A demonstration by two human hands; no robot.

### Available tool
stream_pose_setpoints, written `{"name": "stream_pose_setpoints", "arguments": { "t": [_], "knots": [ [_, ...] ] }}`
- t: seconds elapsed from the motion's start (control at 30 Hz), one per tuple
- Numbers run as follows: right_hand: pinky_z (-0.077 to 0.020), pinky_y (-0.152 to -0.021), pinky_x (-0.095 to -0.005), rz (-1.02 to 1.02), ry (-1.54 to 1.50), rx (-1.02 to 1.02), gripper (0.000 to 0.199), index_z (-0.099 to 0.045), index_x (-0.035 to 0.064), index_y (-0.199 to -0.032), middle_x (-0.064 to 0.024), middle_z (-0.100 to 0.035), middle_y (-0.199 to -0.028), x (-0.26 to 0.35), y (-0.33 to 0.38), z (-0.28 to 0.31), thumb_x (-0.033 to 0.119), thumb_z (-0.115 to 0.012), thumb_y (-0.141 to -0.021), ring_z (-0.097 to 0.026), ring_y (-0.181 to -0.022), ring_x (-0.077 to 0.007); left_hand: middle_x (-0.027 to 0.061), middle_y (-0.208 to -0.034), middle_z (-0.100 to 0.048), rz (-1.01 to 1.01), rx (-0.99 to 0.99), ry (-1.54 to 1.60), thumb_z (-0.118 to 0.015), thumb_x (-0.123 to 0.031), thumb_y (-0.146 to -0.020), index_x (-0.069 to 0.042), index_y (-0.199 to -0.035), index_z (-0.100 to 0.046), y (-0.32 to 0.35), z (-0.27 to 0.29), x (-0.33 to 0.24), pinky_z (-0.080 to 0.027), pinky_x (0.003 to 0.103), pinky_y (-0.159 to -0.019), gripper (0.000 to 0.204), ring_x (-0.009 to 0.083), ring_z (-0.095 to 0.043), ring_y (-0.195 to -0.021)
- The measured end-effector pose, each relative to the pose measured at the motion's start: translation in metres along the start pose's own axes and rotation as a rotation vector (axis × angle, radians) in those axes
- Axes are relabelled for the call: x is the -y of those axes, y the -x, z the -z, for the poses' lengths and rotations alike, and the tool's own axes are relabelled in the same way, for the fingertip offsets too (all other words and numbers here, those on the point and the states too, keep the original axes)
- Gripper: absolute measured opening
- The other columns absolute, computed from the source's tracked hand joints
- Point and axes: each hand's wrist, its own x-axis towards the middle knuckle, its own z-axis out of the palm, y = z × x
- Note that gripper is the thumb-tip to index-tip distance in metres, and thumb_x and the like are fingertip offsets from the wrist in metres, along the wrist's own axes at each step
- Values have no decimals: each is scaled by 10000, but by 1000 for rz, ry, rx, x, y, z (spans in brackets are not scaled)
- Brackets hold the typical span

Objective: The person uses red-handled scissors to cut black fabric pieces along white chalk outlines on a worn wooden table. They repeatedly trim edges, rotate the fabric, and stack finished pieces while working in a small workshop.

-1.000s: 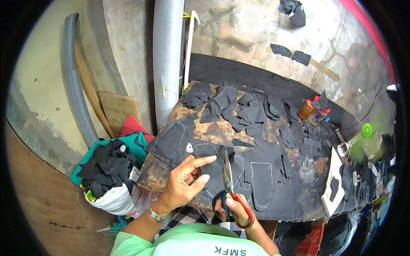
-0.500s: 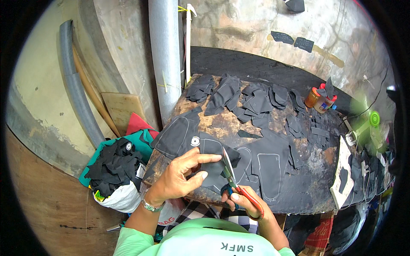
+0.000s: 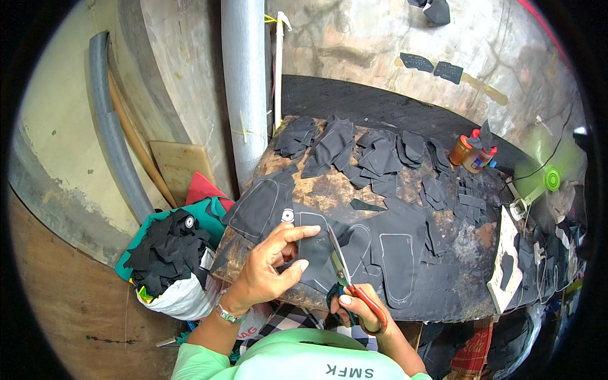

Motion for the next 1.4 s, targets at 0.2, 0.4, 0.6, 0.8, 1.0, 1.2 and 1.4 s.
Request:
{"name": "stream_pose_setpoints", "arguments": {
  "t": [0.2,0.4,0.6,0.8,1.0,1.2,1.4],
  "knots": [
    [-412,-653,-289,20,-13,13,511,-623,-67,-916,-62,-540,-612,2,-9,-1,438,-560,-863,-527,-627,-166,8,-927,-405,-50,53,-62,-609,50,-792,-19,-1324,-532,5,-2,2,-348,194,-603,542,59,-398,-715],
    [-416,-601,-282,48,-19,21,494,-617,-49,-840,-55,-534,-581,-2,-8,-3,438,-539,-879,-538,-586,-163,33,-1042,-403,18,84,-34,-576,102,-825,83,-1319,-483,9,-2,2,-457,203,-774,503,98,-559,-917],
    [-387,-488,-274,79,-20,-53,521,-602,-22,-736,-59,-522,-502,-5,-3,-8,470,-542,-894,-509,-468,-134,38,-1079,-415,27,67,5,-555,115,-825,88,-1339,-456,11,-7,7,-468,212,-811,524,118,-580,-976],
    [-369,-468,-257,-27,-66,-58,434,-627,-56,-793,-48,-519,-560,-5,2,-8,362,-559,-882,-484,-484,-120,-6,-944,-363,9,20,80,-589,66,-792,-8,-1357,-492,10,-8,10,-312,189,-595,579,54,-344,-688],
    [-411,-524,-283,40,-3,-72,508,-580,-13,-756,-46,-518,-535,-3,-3,-11,466,-528,-915,-519,-517,-138,1,-967,-353,22,91,36,-585,70,-787,-7,-1380,-473,9,-4,2,-318,184,-595,608,52,-352,-696],
    [-417,-647,-292,76,58,-57,459,-591,-26,-884,-54,-540,-645,1,-9,-8,423,-500,-907,-526,-652,-156,12,-1012,-356,15,168,-52,-586,74,-775,13,-1378,-472,8,-3,-6,-327,181,-605,616,55,-363,-713],
    [-395,-560,-285,42,6,-96,491,-570,-10,-801,-49,-509,-567,-1,-4,-13,467,-516,-903,-501,-560,-140,18,-1039,-383,52,219,-23,-591,45,-770,-6,-1385,-477,4,7,-4,-328,187,-603,628,62,-344,-709]
  ]
}}
